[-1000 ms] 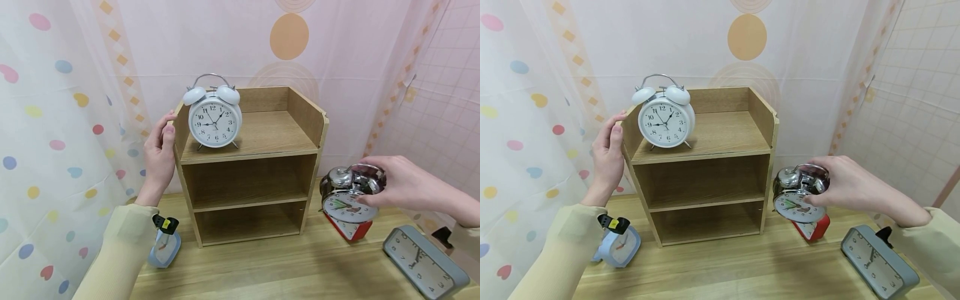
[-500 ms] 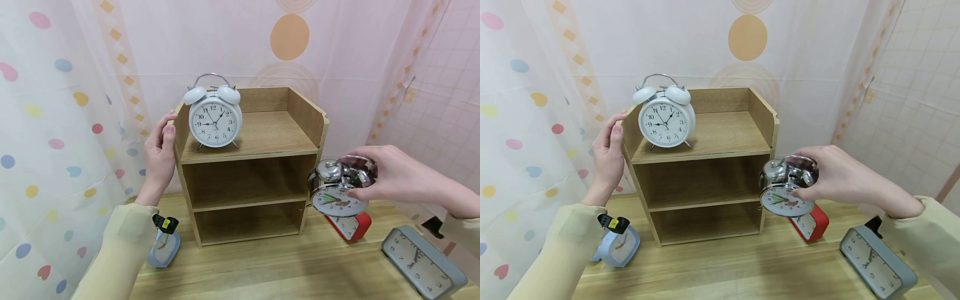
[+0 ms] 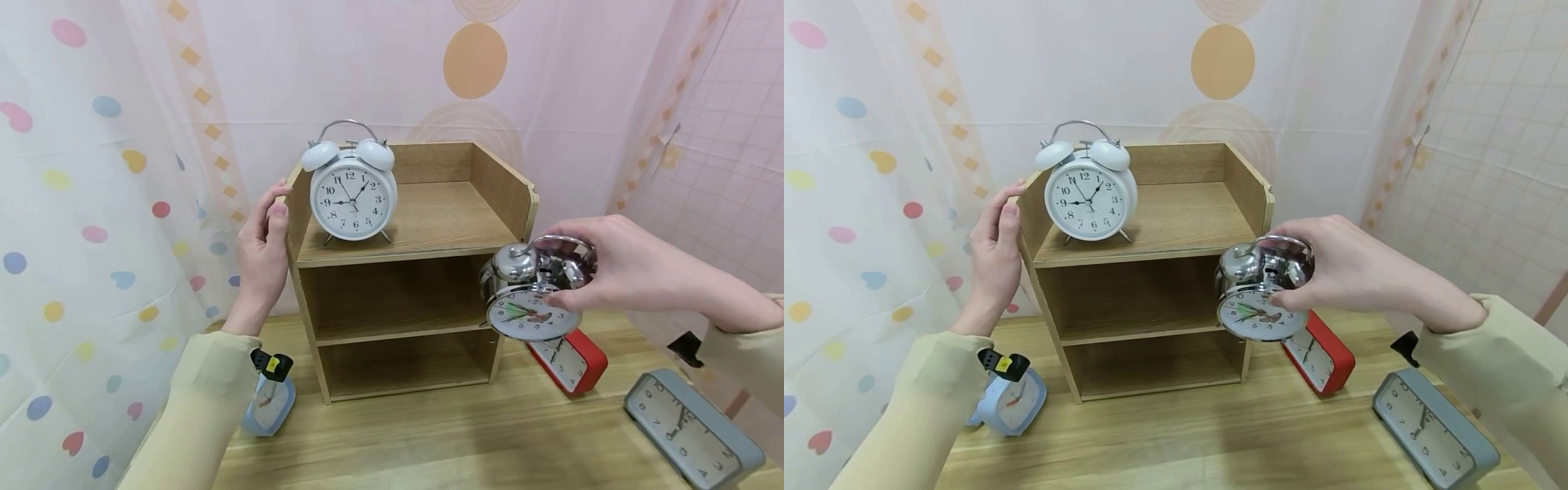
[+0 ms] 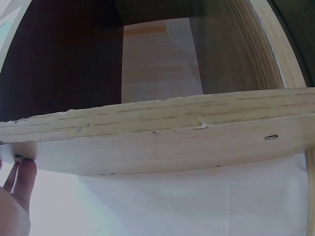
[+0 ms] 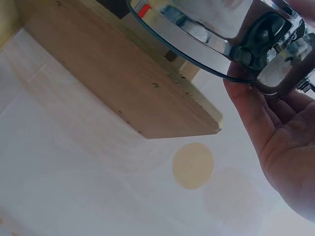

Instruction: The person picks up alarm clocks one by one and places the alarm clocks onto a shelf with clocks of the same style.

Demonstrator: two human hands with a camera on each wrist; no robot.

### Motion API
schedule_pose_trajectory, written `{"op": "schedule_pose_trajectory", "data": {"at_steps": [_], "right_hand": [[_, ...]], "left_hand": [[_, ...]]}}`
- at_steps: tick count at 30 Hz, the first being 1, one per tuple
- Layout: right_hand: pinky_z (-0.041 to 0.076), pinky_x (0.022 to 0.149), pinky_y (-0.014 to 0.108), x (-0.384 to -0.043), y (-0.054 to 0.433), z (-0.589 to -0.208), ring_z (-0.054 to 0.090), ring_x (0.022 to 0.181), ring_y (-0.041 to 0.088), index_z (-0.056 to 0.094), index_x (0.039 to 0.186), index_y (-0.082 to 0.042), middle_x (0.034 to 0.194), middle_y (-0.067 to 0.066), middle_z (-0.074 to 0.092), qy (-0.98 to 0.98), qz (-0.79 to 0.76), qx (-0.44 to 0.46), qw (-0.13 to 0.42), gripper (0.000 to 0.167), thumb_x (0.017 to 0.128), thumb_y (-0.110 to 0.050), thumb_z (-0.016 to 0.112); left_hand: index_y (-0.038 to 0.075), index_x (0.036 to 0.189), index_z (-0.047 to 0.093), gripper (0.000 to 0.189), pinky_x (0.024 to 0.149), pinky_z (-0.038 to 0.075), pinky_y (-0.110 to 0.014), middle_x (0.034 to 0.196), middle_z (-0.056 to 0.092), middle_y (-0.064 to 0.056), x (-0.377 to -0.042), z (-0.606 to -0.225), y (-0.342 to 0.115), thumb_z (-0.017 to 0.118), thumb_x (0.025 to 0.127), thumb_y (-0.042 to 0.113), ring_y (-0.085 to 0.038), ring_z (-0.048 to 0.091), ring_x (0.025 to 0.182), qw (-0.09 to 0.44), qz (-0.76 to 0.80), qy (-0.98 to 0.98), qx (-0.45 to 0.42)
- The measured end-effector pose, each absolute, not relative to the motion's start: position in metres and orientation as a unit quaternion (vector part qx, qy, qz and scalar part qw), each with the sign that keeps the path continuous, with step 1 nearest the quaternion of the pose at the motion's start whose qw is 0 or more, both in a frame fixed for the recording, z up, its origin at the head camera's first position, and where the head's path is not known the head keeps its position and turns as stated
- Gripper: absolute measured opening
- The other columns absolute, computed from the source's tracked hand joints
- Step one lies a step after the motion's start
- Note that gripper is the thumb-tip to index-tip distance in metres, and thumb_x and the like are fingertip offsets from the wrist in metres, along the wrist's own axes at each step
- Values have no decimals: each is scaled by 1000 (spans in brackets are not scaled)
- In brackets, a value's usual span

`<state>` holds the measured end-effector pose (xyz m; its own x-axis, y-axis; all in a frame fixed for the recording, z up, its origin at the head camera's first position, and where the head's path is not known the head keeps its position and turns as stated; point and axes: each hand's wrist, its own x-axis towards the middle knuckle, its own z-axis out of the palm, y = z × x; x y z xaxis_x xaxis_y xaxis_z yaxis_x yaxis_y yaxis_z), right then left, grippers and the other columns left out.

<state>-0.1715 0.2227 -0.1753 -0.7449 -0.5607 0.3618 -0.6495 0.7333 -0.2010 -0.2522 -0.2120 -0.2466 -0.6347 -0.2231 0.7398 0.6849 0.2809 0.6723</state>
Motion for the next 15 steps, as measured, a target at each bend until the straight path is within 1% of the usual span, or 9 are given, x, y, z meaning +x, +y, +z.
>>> {"op": "schedule_pose_trajectory", "data": {"at_steps": [4, 8, 15], "right_hand": [[52, 66, 21, -171, 215, -166, 62, 75, 1, 72, 108, -24, 89, -10, 72, -922, 164, 322, 139, 46, 70, -22, 96], [52, 67, 21, -170, 209, -156, 62, 75, 3, 72, 110, -25, 90, -10, 73, -923, 169, 317, 139, 48, 69, -21, 96], [51, 64, 22, -174, 200, -140, 62, 73, 5, 72, 111, -24, 90, -7, 74, -925, 161, 313, 141, 46, 72, -24, 95]], "left_hand": [[4, 138, 63, 36, 120, 40, -20, 157, 58, -9, -252, -246, -212, 50, 109, 21, -16, 48, 153, 397, -576, -696, -166], [3, 138, 63, 36, 119, 40, -20, 157, 58, -9, -252, -247, -212, 50, 109, 21, -16, 48, 153, 396, -577, -695, -167], [3, 139, 62, 36, 118, 40, -19, 158, 58, -9, -252, -246, -212, 50, 110, 21, -16, 47, 153, 394, -578, -695, -168]]}}
